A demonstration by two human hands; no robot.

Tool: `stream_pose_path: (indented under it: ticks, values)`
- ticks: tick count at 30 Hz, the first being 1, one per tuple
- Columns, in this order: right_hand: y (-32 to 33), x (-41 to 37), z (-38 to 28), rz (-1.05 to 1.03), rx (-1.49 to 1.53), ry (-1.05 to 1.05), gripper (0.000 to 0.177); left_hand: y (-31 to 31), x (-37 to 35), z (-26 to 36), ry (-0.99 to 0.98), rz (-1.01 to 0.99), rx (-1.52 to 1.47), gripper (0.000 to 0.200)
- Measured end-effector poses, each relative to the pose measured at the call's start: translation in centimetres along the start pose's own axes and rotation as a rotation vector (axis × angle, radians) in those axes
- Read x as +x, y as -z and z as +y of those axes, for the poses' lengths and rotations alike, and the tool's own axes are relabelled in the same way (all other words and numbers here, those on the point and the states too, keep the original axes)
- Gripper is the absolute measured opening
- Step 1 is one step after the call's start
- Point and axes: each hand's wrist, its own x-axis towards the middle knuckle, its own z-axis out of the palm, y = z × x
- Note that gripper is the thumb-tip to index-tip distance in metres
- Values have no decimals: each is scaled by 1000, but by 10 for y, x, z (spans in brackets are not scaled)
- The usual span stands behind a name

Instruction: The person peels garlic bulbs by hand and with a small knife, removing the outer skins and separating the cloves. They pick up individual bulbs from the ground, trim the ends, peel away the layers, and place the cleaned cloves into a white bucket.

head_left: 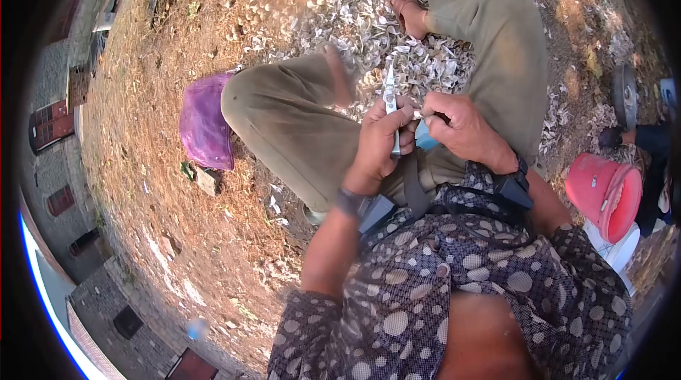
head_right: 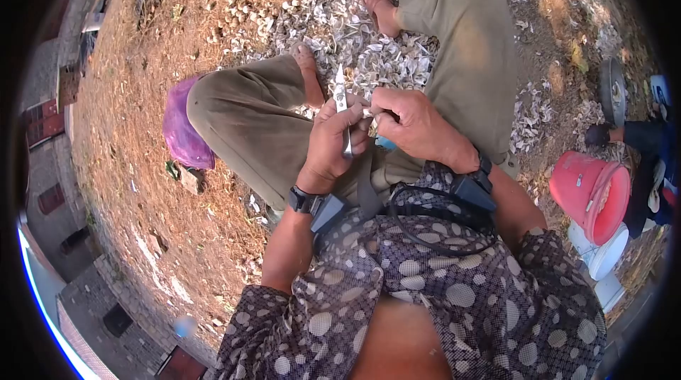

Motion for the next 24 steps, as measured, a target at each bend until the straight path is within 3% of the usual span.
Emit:
stream_pose_path:
  ticks: [6,10,18,19,22,24]
  values:
    - [-2,3,7,-88,311,21,4,8,-3,-2,75,-162,-292,9]
    - [-1,2,3,-152,600,-73,7,6,-7,-4,18,-326,-368,9]
    - [2,6,14,-190,1174,-50,12,8,-8,-1,-90,-558,-513,12]
    - [5,8,15,-170,1240,-49,13,8,-9,0,-120,-503,-492,12]
    - [10,12,24,48,1047,-207,15,6,-12,2,-209,-338,-397,14]
    - [2,10,26,184,495,-247,18,2,-13,0,-247,-276,-304,14]
